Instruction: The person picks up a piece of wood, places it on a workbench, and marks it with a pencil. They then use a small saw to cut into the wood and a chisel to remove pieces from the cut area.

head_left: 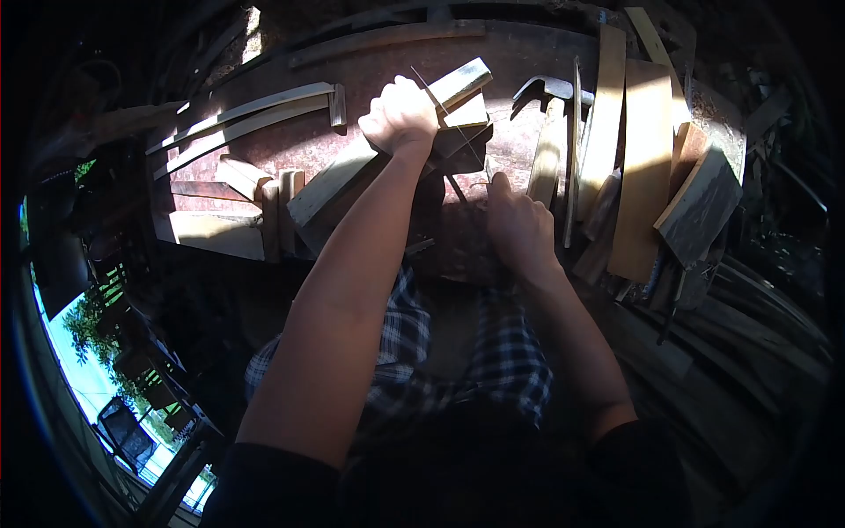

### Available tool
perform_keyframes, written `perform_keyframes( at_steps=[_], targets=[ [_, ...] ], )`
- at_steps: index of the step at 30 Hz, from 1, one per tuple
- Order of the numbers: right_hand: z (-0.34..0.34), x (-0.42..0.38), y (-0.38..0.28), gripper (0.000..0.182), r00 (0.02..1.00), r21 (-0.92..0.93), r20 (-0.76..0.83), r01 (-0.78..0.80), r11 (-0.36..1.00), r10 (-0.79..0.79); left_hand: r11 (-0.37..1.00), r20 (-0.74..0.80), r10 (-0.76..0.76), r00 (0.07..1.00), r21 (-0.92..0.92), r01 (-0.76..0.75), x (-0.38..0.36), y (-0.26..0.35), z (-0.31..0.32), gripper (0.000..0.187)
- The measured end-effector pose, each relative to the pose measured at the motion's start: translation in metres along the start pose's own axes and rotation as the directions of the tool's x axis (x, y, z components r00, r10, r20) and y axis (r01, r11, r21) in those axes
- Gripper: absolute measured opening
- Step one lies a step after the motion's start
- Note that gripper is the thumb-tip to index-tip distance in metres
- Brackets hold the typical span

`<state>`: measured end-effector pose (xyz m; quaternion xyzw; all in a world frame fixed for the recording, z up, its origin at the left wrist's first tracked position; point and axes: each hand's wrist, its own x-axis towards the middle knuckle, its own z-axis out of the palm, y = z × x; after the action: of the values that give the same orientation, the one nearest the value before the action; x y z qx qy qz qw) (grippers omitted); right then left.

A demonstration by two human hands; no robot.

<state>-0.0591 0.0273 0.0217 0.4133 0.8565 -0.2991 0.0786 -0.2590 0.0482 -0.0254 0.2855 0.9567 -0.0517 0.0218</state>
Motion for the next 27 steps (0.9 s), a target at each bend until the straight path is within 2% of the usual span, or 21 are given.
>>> perform_keyframes(
  at_steps=[3,4,5,7,9,11,13,16,17,19,22,25,26,27],
  targets=[
    [-0.006,0.001,-0.001,0.01,1.0,-0.001,0.007,-0.01,1.0,0.01,1.0,0.036,0.009,0.999,-0.009,-0.008,-0.001,0.0,-0.005,0.021],
    [-0.003,0.012,-0.006,0.01,1.0,0.005,0.006,-0.011,1.0,0.011,1.0,0.101,-0.016,0.995,0.005,0.015,0.001,0.001,-0.007,0.021],
    [0.001,0.036,-0.014,0.01,0.999,0.028,-0.033,0.038,0.999,-0.037,1.0,0.094,-0.01,0.996,0.007,0.009,0.002,0.002,-0.005,0.021],
    [0.003,0.068,-0.022,0.01,0.993,0.055,-0.081,0.089,0.995,-0.084,1.0,-0.051,0.014,0.999,-0.008,-0.014,0.001,0.0,0.006,0.017],
    [0.007,0.082,-0.028,0.011,0.976,-0.007,-0.136,0.168,0.986,-0.167,1.0,-0.04,0.023,0.999,0.005,-0.022,0.002,-0.002,0.009,0.017],
    [0.003,0.055,-0.017,0.011,0.991,-0.002,-0.08,0.109,0.994,-0.109,0.999,-0.055,0.048,0.997,0.016,-0.047,-0.001,-0.001,0.008,0.017],
    [-0.002,0.013,-0.007,0.009,0.999,-0.07,0.04,0.0,0.998,0.003,0.999,-0.053,0.036,0.998,0.011,-0.035,-0.001,-0.001,0.012,0.016],
    [-0.003,-0.003,-0.008,0.008,0.995,-0.082,0.076,-0.052,0.995,0.058,1.0,-0.055,0.022,0.998,0.014,-0.021,0.0,-0.006,0.016,0.015],
    [-0.002,0.006,-0.01,0.008,0.996,-0.087,0.063,-0.062,0.994,0.067,0.999,-0.065,0.033,0.997,0.012,-0.032,0.001,-0.002,0.014,0.015],
    [0.006,0.046,-0.022,0.008,0.983,-0.007,-0.156,0.092,0.996,-0.092,0.998,-0.048,0.06,0.997,0.014,-0.059,-0.001,0.001,0.006,0.015],
    [0.009,0.071,-0.029,0.009,0.973,-0.055,-0.192,0.122,0.991,-0.13,1.0,-0.048,0.012,0.999,0.017,-0.012,0.0,0.001,0.008,0.016],
    [0.0,0.014,-0.014,0.009,0.993,-0.067,-0.107,0.033,0.997,-0.04,0.999,-0.006,0.051,0.999,-0.004,-0.051,-0.001,-0.002,0.008,0.016],
    [0.001,-0.002,-0.01,0.009,0.994,-0.075,-0.099,0.042,0.996,-0.049,0.998,0.009,0.067,0.998,0.0,-0.067,0.013,-0.009,0.042,0.016],
    [0.002,-0.016,-0.006,0.01,0.999,-0.09,-0.047,0.004,0.996,-0.008,0.999,0.009,0.052,0.999,-0.001,-0.052,0.012,-0.009,0.038,0.016]
  ],
)
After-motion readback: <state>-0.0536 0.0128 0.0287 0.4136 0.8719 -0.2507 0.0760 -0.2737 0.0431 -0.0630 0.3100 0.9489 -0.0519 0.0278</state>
